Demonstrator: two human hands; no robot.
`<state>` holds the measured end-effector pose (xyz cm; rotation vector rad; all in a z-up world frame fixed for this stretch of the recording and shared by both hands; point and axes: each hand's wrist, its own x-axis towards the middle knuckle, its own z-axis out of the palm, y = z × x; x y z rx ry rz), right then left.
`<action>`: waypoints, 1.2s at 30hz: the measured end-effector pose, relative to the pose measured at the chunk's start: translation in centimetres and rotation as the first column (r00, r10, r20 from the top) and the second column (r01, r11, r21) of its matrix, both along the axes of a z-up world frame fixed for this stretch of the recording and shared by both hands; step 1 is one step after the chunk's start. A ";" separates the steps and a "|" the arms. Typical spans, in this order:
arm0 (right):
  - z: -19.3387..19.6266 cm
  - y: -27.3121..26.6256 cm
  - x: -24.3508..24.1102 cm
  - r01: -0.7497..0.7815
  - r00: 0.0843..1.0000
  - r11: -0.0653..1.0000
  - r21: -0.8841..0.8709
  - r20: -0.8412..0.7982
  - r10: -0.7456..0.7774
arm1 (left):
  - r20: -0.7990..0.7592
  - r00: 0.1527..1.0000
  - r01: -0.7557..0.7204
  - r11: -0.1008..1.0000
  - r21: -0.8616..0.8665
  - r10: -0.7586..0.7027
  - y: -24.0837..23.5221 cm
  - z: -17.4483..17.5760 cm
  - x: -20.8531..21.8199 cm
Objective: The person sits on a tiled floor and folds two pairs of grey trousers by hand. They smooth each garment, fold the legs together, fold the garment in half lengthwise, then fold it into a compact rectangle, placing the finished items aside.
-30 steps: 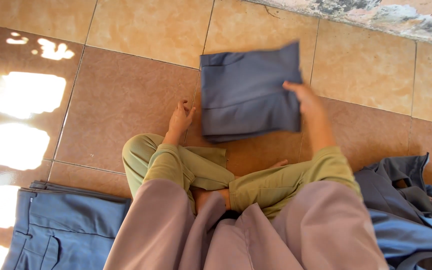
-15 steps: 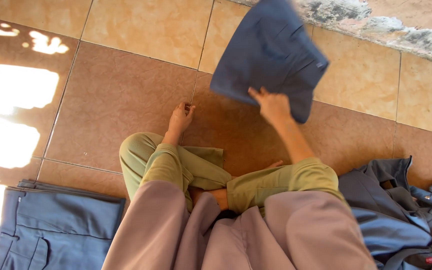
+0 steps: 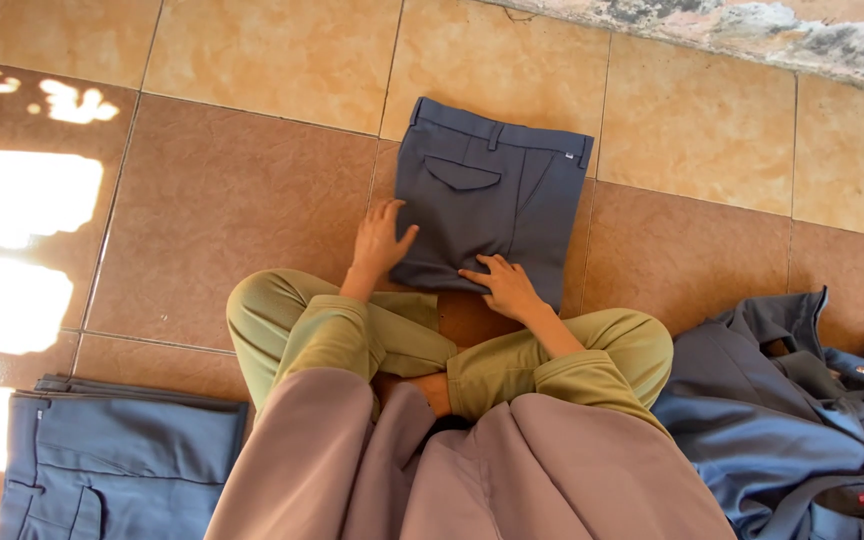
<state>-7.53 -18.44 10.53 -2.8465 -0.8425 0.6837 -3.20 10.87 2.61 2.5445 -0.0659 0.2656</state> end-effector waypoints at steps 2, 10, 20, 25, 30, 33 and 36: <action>-0.1 0.0 -0.7 -0.011 0.995 1.000 -0.003 -0.096 0.011 | 0.035 0.997 0.061 0.994 0.088 -0.064 -2.6 3.4 -1.0; 1.7 -1.4 1.1 0.341 0.940 0.897 0.282 -0.107 -0.324 | -0.416 0.889 0.277 0.948 0.155 -0.191 -9.0 3.0 -2.2; -2.5 -6.0 5.6 0.622 0.777 0.779 -0.083 -0.065 -0.627 | -0.408 0.908 0.156 0.982 0.103 -0.101 -9.1 3.2 -2.4; -2.4 -6.7 5.3 0.734 0.679 0.673 0.093 -0.058 -0.732 | -0.252 0.963 -0.045 0.980 0.195 0.095 -7.7 0.7 -1.4; -7.6 -9.4 5.9 0.765 0.480 0.461 0.450 0.081 -0.874 | -0.263 0.898 -0.310 0.931 0.190 0.353 -4.2 1.6 0.4; -12.9 -10.7 6.9 0.810 0.348 0.288 0.511 -0.025 -0.937 | -0.352 0.845 -0.336 0.912 0.237 0.403 -3.7 2.0 1.3; -13.0 -9.8 6.9 0.834 0.259 0.204 0.513 -0.037 -0.965 | -0.200 0.892 -0.338 0.893 0.298 0.404 -5.0 -2.2 2.3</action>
